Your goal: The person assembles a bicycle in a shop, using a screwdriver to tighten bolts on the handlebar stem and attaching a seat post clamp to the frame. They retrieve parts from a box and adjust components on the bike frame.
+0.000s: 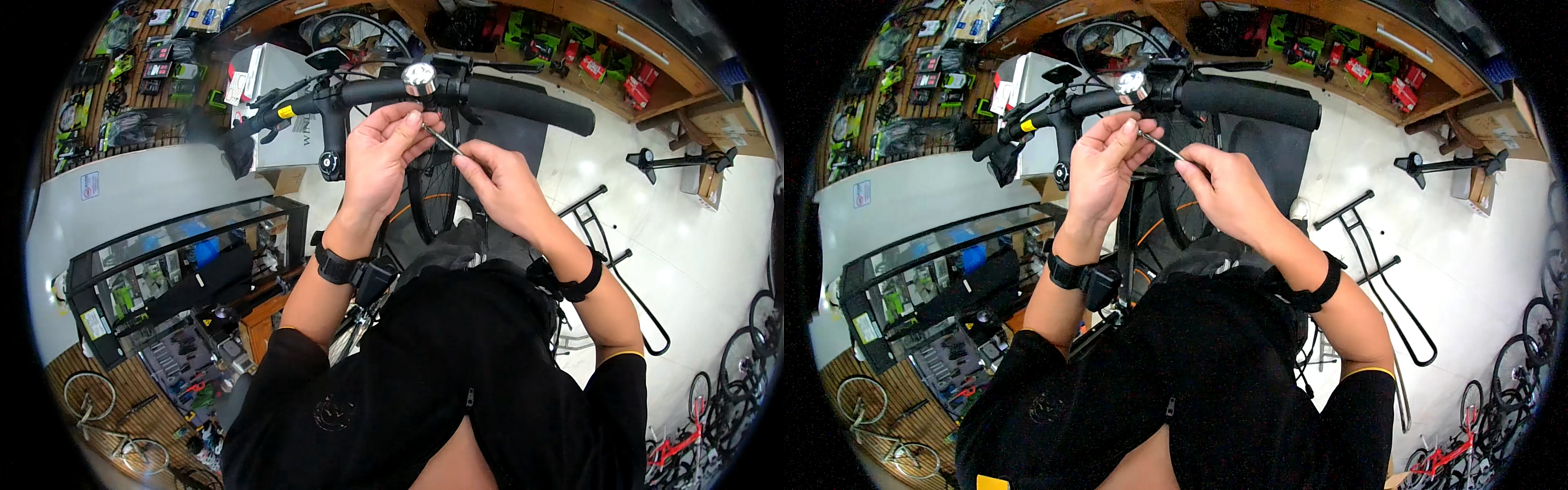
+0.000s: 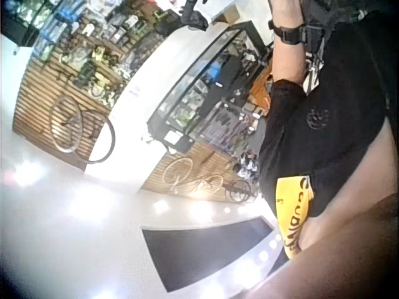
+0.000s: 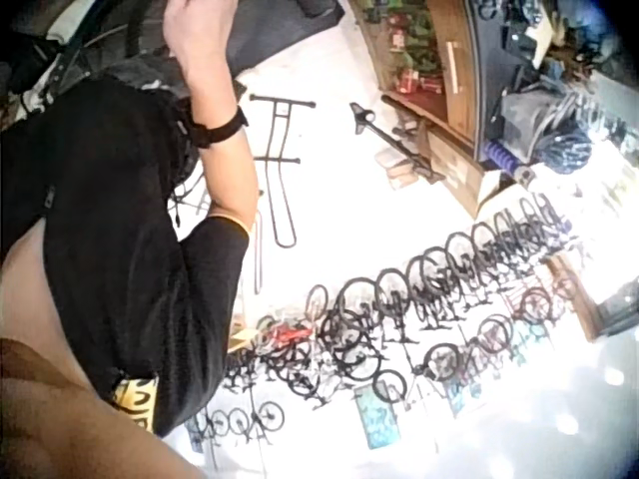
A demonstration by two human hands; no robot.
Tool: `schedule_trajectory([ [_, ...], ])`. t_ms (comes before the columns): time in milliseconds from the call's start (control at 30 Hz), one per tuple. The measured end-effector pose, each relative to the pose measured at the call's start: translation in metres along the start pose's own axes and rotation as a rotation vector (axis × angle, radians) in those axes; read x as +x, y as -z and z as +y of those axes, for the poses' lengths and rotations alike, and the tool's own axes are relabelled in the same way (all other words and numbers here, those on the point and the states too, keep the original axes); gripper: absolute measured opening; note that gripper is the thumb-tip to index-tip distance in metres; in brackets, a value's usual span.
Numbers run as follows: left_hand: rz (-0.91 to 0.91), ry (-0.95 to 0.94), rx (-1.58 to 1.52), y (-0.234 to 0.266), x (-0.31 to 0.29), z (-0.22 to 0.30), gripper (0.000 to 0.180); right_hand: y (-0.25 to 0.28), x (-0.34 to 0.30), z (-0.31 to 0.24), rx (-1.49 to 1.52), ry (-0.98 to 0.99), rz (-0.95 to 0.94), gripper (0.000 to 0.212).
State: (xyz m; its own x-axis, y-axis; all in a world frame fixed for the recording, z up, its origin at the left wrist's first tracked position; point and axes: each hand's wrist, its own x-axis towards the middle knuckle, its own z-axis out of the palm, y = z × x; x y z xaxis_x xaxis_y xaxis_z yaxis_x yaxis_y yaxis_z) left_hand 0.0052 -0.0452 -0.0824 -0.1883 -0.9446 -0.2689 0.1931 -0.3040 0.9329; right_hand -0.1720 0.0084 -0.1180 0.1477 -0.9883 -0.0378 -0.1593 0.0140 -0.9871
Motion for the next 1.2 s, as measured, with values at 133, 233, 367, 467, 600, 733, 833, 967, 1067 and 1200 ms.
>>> schedule_trajectory([
  [133, -0.003, -0.018, 0.023, 0.000, 0.000, -0.003, 0.019, -0.004, -0.004, -0.004, 0.005, -0.021, 0.021, 0.017],
  [233, -0.009, -0.029, -0.009, -0.004, 0.000, -0.004, 0.019, -0.007, -0.005, 0.001, 0.026, -0.006, 0.044, 0.017],
  [367, 0.006, -0.056, -0.045, -0.005, 0.002, -0.008, 0.018, -0.010, -0.007, 0.006, 0.051, -0.002, 0.078, 0.019],
  [467, 0.004, -0.055, -0.019, -0.007, 0.001, -0.006, 0.019, -0.013, -0.009, 0.004, 0.029, -0.005, 0.105, 0.019],
  [600, -0.017, -0.071, 0.116, -0.006, 0.001, -0.005, 0.020, -0.020, -0.014, 0.004, -0.140, 0.049, 0.216, 0.017],
  [733, 0.028, -0.072, 0.119, -0.008, 0.002, -0.012, 0.017, -0.028, -0.015, 0.006, -0.157, 0.086, 0.271, 0.019],
  [833, 0.026, -0.103, 0.081, -0.008, 0.003, -0.017, 0.018, -0.031, -0.012, 0.010, 0.076, -0.030, 0.196, 0.020],
  [967, 0.033, -0.135, 0.159, -0.011, 0.005, -0.014, 0.018, -0.048, -0.005, 0.031, 0.225, -0.066, 0.204, 0.019],
  [1067, 0.043, -0.198, 0.284, -0.012, 0.007, -0.011, 0.017, -0.061, -0.001, 0.036, 0.350, -0.084, 0.210, 0.020],
  [1200, 0.035, -0.241, 0.353, -0.009, 0.013, -0.009, 0.020, -0.067, 0.001, 0.030, 0.513, -0.123, 0.160, 0.020],
])
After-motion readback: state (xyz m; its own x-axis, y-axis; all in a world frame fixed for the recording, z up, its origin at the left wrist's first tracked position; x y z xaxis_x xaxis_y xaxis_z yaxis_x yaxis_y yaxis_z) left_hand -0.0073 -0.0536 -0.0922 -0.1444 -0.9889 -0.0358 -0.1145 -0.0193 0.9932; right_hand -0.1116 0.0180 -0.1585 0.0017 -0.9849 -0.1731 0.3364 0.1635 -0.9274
